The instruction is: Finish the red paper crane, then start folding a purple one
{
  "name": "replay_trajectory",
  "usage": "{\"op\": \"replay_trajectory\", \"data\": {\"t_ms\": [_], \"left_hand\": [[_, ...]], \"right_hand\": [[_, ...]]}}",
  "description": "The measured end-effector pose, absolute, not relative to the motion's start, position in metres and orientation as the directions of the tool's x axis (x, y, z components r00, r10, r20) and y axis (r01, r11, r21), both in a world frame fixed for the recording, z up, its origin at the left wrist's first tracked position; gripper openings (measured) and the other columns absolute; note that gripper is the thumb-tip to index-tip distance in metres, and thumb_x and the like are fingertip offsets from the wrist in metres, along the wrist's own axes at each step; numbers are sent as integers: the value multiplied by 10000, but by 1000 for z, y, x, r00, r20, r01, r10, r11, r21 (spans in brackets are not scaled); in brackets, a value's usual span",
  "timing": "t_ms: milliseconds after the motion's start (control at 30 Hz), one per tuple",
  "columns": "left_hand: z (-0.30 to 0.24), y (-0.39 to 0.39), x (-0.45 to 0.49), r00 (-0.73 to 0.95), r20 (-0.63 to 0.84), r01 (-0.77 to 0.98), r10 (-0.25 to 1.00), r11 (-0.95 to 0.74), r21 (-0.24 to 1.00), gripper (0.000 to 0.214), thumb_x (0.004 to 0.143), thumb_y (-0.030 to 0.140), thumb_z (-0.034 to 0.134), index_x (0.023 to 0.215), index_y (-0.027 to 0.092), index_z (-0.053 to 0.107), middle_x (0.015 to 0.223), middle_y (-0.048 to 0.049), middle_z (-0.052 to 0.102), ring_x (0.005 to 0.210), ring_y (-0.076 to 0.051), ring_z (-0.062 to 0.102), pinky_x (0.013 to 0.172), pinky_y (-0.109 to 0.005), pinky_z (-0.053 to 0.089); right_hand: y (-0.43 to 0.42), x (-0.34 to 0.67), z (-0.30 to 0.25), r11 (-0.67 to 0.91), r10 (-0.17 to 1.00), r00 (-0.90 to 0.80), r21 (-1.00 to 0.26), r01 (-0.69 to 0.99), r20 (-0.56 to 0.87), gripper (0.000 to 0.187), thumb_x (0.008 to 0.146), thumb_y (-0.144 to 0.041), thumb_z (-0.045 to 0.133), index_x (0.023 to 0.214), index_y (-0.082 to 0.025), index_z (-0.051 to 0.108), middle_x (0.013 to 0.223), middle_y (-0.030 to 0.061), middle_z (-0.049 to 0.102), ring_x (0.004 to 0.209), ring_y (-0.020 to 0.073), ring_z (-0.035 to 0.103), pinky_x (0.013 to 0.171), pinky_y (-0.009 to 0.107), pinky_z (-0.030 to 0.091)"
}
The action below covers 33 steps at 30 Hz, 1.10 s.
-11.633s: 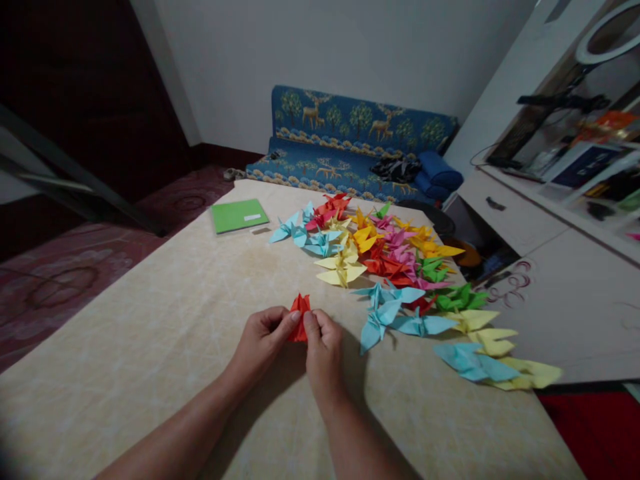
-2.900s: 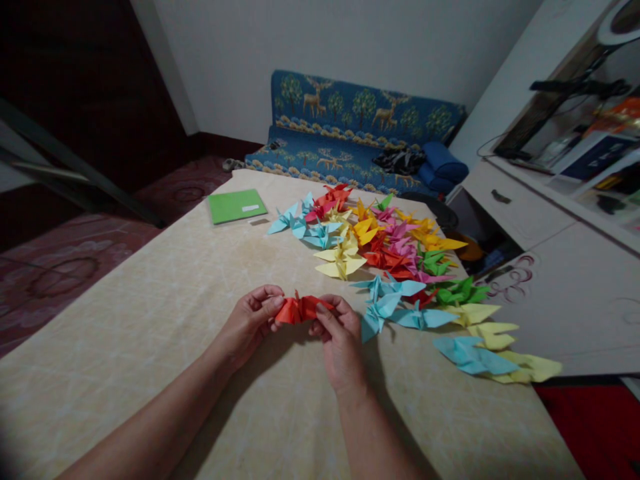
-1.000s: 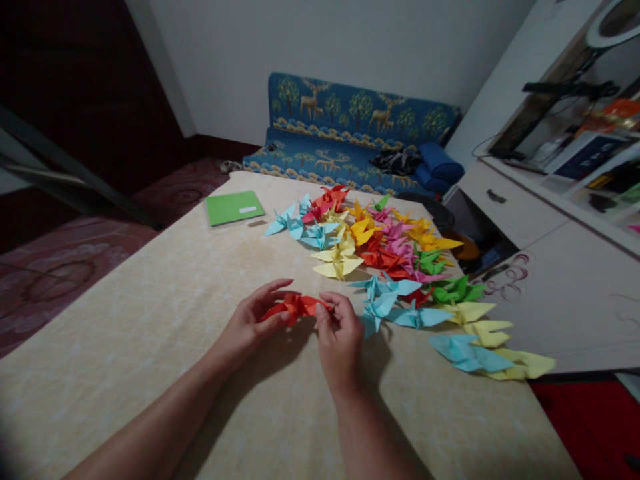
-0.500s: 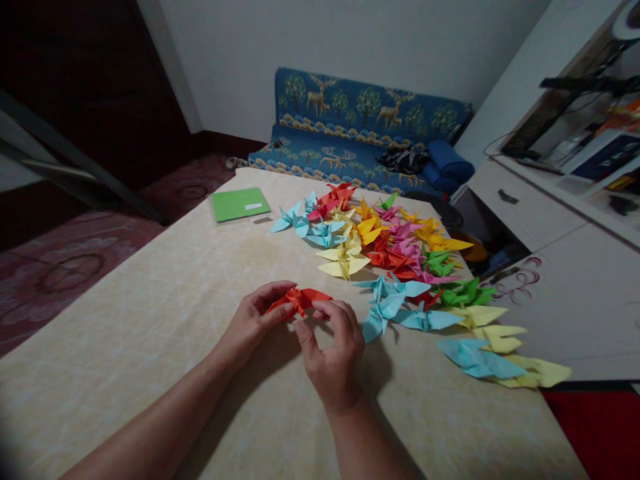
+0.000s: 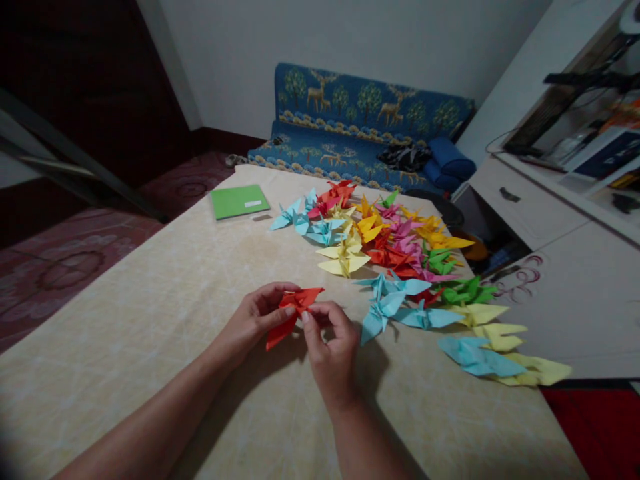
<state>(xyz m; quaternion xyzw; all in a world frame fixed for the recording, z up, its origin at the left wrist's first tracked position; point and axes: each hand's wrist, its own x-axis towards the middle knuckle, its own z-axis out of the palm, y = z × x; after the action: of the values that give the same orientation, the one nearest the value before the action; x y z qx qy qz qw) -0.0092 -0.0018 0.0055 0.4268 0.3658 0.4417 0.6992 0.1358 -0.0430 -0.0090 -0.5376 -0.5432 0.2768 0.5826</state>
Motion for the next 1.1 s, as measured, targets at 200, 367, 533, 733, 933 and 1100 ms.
{"op": "replay_trajectory", "data": {"t_ms": [200,367,533,733,933,1100], "left_hand": [[5,-1,-10,342,-153,-295,927,261,919,398,678,301,826,994,119,666,852,-68,707,665,-127,609,617,-224,454],[7,-1,-11,380,-163,-266,911,276,924,375,664,302,836,935,89,690,798,-58,698,648,-113,591,605,-208,433],[5,-1,-12,380,-168,-240,910,273,932,332,689,316,819,888,82,694,738,-41,676,608,-95,561,585,-203,409],[2,-2,-12,381,-163,-250,910,271,929,324,705,318,806,914,94,700,813,-72,706,677,-131,607,641,-233,439],[4,-2,-11,349,-167,-245,922,262,933,330,680,331,815,874,90,701,768,-56,684,654,-122,579,623,-226,427],[3,-2,-10,345,-163,-175,924,234,956,319,675,344,813,819,82,703,676,-16,621,580,-83,491,546,-197,359]], "right_hand": [[-37,141,-3,419,837,182,-819,392,516,62,857,-157,631,847,-215,649,829,29,611,773,171,607,647,268,493],[-36,146,-2,522,757,100,-689,502,646,167,856,-67,601,857,-208,691,829,31,616,791,163,613,700,284,503],[-36,148,0,547,751,51,-664,509,658,219,849,-35,593,932,-199,711,877,48,621,840,167,619,735,293,509],[-39,149,2,543,790,13,-709,451,613,175,864,-78,584,936,-177,708,928,68,622,884,183,627,780,310,516],[-38,146,1,536,771,57,-694,481,634,188,834,-84,654,986,-183,703,906,56,644,827,168,638,721,276,522],[-36,145,0,554,745,70,-673,491,664,193,840,-50,632,925,-198,721,850,46,657,810,170,643,716,283,526]]}}
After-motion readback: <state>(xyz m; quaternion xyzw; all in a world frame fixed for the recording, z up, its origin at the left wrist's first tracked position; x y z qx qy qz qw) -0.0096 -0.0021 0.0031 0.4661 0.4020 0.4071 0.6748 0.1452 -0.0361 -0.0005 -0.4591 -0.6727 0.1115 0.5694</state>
